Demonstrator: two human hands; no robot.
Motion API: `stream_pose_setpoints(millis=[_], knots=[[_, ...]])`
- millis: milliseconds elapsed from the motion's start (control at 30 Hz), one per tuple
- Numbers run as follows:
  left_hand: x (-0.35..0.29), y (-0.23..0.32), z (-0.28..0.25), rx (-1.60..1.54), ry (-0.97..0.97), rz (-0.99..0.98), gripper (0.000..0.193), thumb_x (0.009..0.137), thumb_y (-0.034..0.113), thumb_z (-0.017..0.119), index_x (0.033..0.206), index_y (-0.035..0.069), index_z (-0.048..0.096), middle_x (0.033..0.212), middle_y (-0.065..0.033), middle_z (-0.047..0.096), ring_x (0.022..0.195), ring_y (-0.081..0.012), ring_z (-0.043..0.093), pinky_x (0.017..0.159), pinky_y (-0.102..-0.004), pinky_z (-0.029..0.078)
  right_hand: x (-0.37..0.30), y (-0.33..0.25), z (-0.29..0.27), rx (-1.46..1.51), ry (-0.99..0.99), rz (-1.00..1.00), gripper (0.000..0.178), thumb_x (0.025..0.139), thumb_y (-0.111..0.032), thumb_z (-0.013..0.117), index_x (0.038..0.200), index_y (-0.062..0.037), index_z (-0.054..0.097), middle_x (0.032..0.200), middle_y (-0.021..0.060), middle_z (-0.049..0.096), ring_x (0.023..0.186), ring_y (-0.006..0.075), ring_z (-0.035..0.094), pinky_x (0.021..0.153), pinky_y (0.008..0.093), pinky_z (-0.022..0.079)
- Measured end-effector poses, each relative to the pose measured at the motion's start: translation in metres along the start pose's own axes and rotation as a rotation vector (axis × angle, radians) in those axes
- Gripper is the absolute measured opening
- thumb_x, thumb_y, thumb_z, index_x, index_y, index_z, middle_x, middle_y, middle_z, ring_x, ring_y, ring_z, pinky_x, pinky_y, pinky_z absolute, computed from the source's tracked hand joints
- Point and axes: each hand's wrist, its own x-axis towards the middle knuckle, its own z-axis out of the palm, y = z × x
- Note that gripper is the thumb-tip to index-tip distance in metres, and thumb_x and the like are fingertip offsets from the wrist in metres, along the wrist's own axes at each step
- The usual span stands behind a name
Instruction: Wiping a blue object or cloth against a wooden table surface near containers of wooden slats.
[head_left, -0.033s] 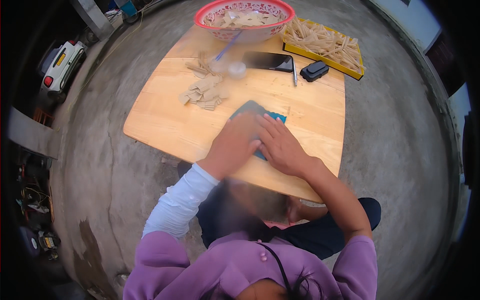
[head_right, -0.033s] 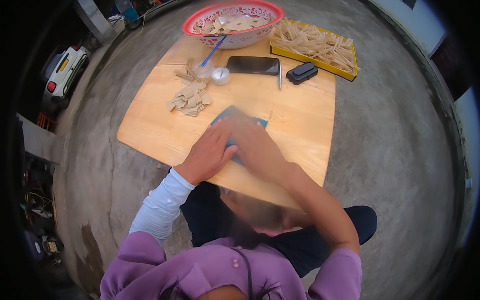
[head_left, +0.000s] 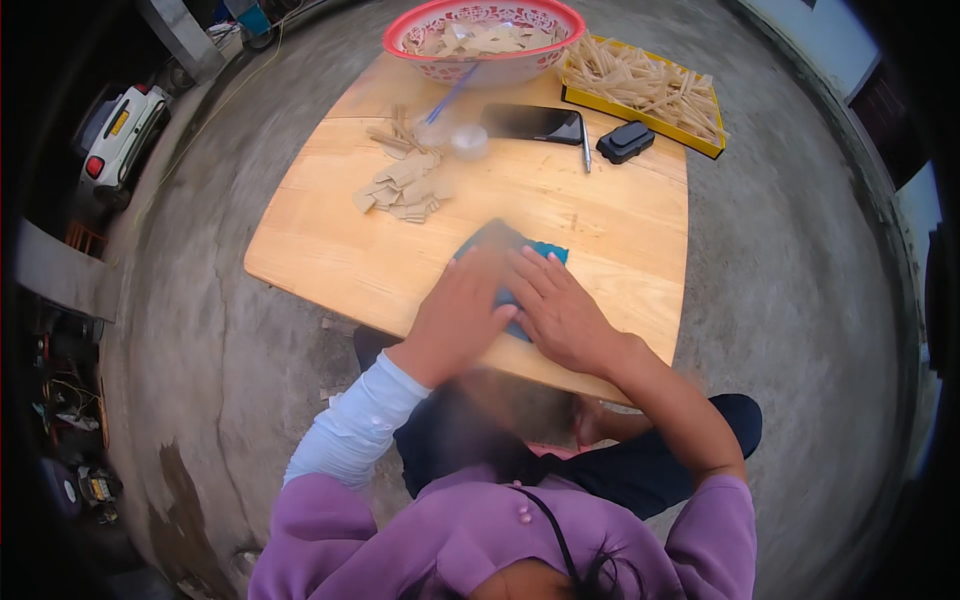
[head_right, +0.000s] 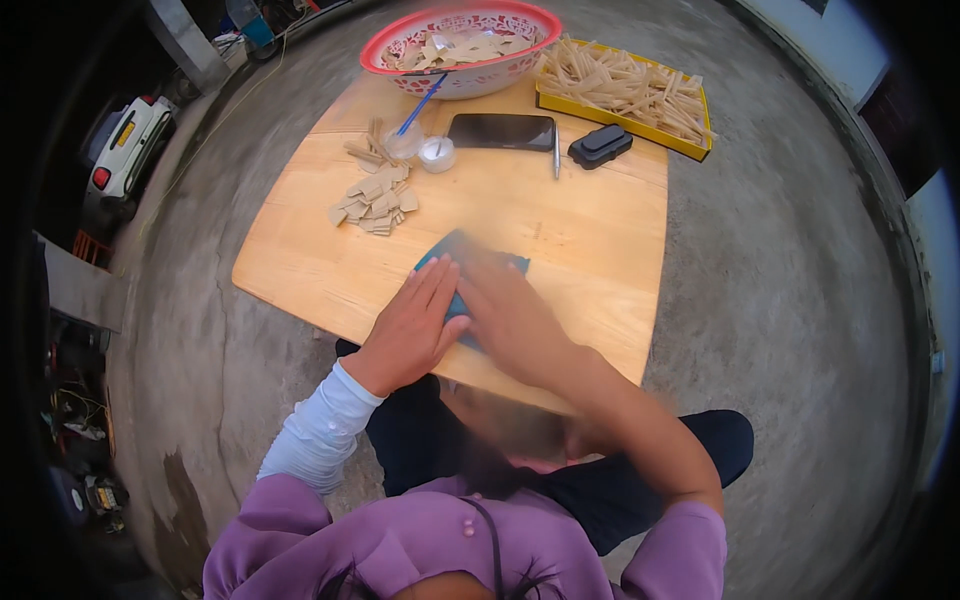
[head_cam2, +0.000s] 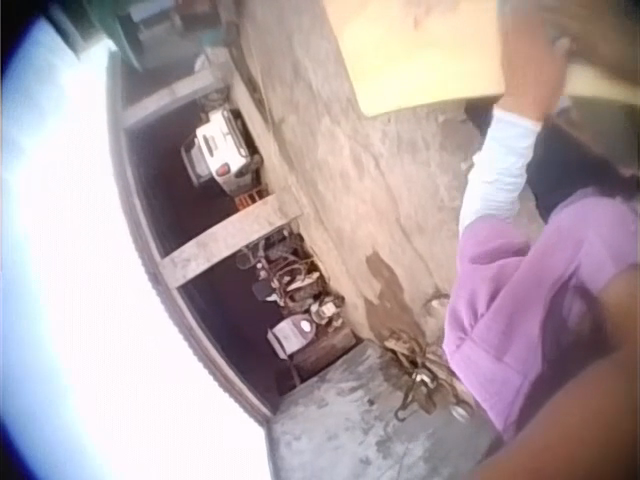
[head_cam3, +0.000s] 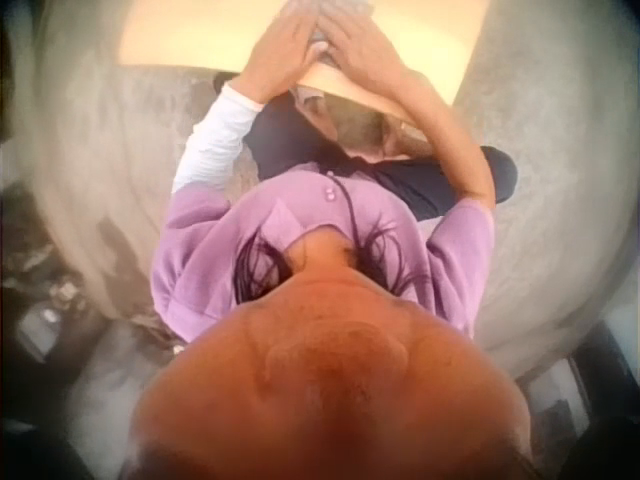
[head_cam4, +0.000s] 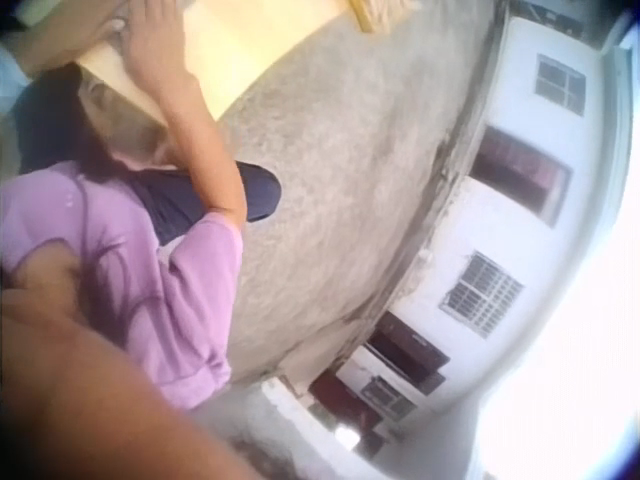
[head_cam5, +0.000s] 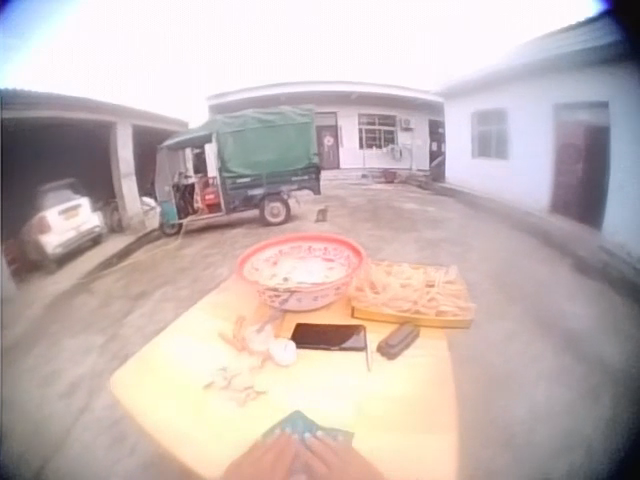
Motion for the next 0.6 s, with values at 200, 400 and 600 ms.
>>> stream_pose_setpoints(millis=[200, 400, 600], knots=[[-0.008, 0.019, -0.002, -0.035, -0.087, 0.071, 0.073, 0.088, 0.041, 0.061, 0.138, -0.008, 0.038, 0.141, -0.0253, 0.041, 0.133, -0.0389, 0.038, 0.111, -0.0445, 0.031, -0.027, -0.005, -0.014, 0.01, -0.066, 0.007, 0.043, 0.088, -0.012, 0.059, 0.128, -0.0004, 0.048, 0.14, 0.0193, 0.043, 0.134, 0.0369, 0.037, 0.112, 0.0446, 0.03], [0.121, -0.061, 0.044, -0.092, -0.065, 0.167, 0.065, 0.087, 0.038, 0.062, 0.131, -0.007, 0.045, 0.136, -0.0246, 0.047, 0.129, -0.0368, 0.043, 0.108, -0.0423, 0.034, 0.054, 0.079, -0.022, -0.146, -0.032, 0.243, 0.041, 0.089, -0.007, 0.052, 0.129, 0.0002, 0.045, 0.136, 0.0249, 0.047, 0.13, 0.0388, 0.041, 0.111, 0.044, 0.032], [0.129, -0.078, 0.059, 0.041, 0.062, 0.136, 0.057, 0.089, 0.034, 0.058, 0.13, -0.004, 0.047, 0.135, -0.0223, 0.049, 0.128, -0.0351, 0.044, 0.108, -0.0422, 0.035, 0.074, 0.084, -0.018, 0.07, 0.071, 0.372, 0.045, 0.091, -0.008, 0.048, 0.135, 0.0004, 0.043, 0.139, 0.0243, 0.044, 0.131, 0.0383, 0.04, 0.111, 0.0441, 0.031]])
